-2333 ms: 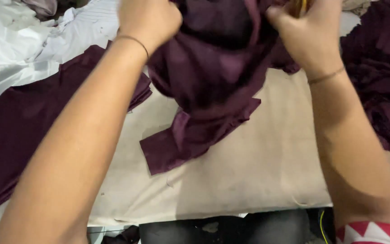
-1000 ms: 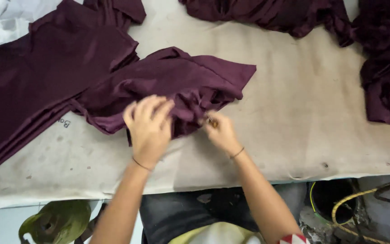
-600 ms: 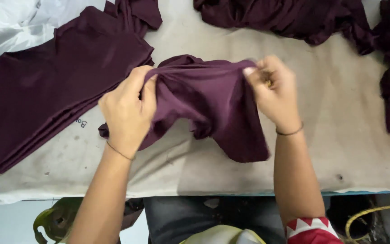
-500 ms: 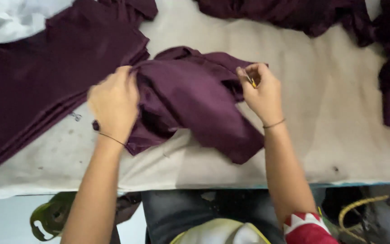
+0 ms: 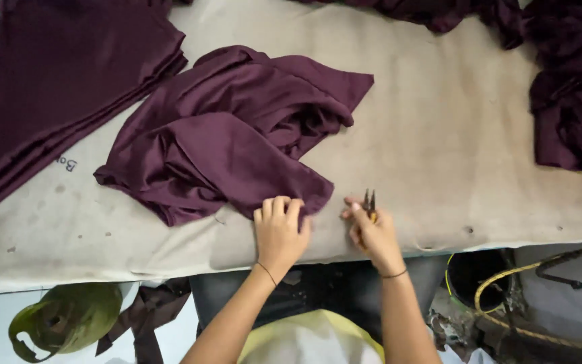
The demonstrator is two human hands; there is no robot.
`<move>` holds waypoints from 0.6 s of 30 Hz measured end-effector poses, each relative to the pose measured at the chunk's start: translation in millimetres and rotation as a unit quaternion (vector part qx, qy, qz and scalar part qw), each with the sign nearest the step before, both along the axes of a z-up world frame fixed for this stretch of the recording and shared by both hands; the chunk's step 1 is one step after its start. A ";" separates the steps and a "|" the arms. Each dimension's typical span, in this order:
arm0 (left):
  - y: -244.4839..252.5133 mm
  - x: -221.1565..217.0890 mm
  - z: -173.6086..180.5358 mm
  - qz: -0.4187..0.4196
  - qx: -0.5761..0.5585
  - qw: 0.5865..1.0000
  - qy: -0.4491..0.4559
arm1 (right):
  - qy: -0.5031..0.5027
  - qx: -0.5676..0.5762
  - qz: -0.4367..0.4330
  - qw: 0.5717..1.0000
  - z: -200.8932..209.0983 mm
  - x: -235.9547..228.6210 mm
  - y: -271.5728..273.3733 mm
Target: Trimming loose threads from purple garments using thread snips on a work table.
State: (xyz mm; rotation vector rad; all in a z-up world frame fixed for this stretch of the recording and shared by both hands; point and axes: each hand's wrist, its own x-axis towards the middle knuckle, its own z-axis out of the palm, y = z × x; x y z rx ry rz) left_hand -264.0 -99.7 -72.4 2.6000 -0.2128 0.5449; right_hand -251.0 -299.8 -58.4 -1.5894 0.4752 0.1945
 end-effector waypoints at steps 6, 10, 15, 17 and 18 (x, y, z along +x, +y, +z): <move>12.4 8.9 7.9 0.062 -0.437 0.864 0.242 | 0.019 0.085 -0.054 0.995 8.7 -13.6 15.5; 17.3 -0.8 32.3 0.069 -0.577 0.768 0.270 | 0.015 0.157 -0.036 0.987 7.5 -7.6 36.5; 23.1 -14.1 53.2 0.094 -0.640 0.715 0.263 | 0.010 0.203 -0.090 0.975 18.2 -3.6 54.0; 28.4 -16.3 60.9 0.143 -0.771 0.584 0.212 | -0.020 0.201 -0.087 0.976 23.8 -7.1 51.9; 28.7 -15.4 62.2 0.144 -0.771 0.583 0.213 | -0.019 0.201 -0.088 0.976 29.3 -8.8 56.1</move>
